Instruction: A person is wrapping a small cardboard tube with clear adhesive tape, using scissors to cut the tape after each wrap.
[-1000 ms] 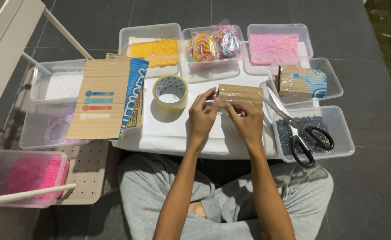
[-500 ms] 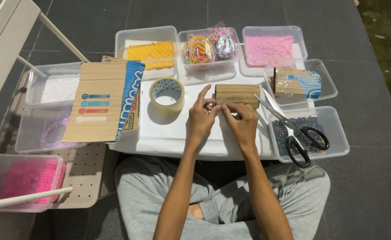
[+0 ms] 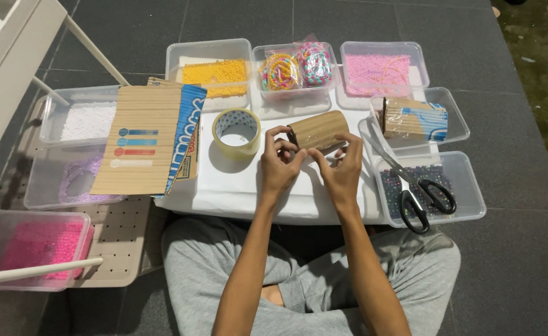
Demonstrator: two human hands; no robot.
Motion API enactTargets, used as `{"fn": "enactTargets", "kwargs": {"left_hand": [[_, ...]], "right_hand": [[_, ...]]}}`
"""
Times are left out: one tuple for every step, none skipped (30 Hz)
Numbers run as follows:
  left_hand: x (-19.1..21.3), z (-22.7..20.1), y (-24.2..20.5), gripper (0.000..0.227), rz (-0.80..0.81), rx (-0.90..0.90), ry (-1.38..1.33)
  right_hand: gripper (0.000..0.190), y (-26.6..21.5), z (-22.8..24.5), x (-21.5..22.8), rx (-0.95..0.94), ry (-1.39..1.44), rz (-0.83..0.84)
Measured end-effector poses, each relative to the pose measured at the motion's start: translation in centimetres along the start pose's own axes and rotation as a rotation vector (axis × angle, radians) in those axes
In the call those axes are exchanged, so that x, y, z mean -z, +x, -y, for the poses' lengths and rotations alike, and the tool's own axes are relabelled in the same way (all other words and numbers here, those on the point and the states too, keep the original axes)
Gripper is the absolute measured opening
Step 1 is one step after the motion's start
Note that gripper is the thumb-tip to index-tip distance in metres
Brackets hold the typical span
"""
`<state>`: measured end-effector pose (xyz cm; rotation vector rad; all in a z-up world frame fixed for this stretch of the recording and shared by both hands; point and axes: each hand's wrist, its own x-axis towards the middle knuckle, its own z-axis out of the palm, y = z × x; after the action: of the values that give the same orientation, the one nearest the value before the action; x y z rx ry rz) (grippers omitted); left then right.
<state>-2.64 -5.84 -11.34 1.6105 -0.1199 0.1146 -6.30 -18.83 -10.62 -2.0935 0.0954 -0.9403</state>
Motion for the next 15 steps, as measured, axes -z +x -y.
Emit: {"fn": "enactTargets", "kwargs": {"left_hand": [[0.0, 0.1, 0.0, 0.054, 0.0, 0.0, 0.002], [-0.1, 0.2, 0.0, 0.052, -0.005, -0.01, -0.017], [-0.2, 0.3, 0.1, 0.05, -0.01, -0.02, -0.035], [-0.2, 0.3, 0.0, 0.05, -0.011, -0.017, -0.036], [-0.3, 0.4, -0.1, 0.046, -0.03, -0.03, -0.061], [-0.3, 0.4, 0.0, 0.043, -0.048, -0.046, -0.084], [-0.3, 0.8, 0.1, 0.043, -0.047, -0.045, -0.084], [-0.4, 1.2, 0.2, 0.042, -0.045, -0.051, -0.093], [-0.4, 1.6, 0.4, 0.042, -0.044, -0.056, -0.102], [-0.4, 1.3, 0.3, 0.042, -0.045, -0.056, -0.103], [-0.3, 1.1, 0.2, 0.04, -0.039, -0.056, -0.131], [-0.3, 0.9, 0.1, 0.038, -0.031, -0.057, -0.16], [-0.3, 0.8, 0.1, 0.038, -0.031, -0.056, -0.162], [-0.2, 0.8, 0.1, 0.037, -0.03, -0.062, -0.161], [-0.2, 0.8, 0.1, 0.036, -0.029, -0.069, -0.161]], "right_hand": [[0.056, -0.3, 0.1, -0.2, -0.001, 0.002, 0.0], [0.036, -0.4, 0.1, -0.3, 0.122, 0.018, 0.037], [0.017, -0.5, 0.0, -0.4, 0.244, 0.034, 0.075], [0.017, -0.4, 0.3, -0.1, 0.242, 0.033, 0.078], [0.022, -0.3, 0.6, 0.1, 0.268, 0.056, 0.11], [0.029, 0.0, 0.9, 0.2, 0.293, 0.08, 0.139], [0.029, -0.1, 0.7, 0.1, 0.292, 0.08, 0.139], [0.03, -0.1, 0.6, 0.1, 0.297, 0.049, 0.131], [0.031, -0.2, 0.5, 0.0, 0.303, 0.018, 0.123], [0.031, 0.0, 0.6, 0.1, 0.304, 0.018, 0.125], [0.033, 0.1, 0.7, 0.2, 0.319, -0.02, 0.111], [0.035, 0.2, 0.7, 0.3, 0.334, -0.06, 0.097], [0.035, 0.2, 0.7, 0.2, 0.334, -0.062, 0.098], [0.037, 0.2, 0.6, 0.2, 0.327, -0.06, 0.103], [0.04, 0.2, 0.6, 0.1, 0.321, -0.058, 0.108]]}}
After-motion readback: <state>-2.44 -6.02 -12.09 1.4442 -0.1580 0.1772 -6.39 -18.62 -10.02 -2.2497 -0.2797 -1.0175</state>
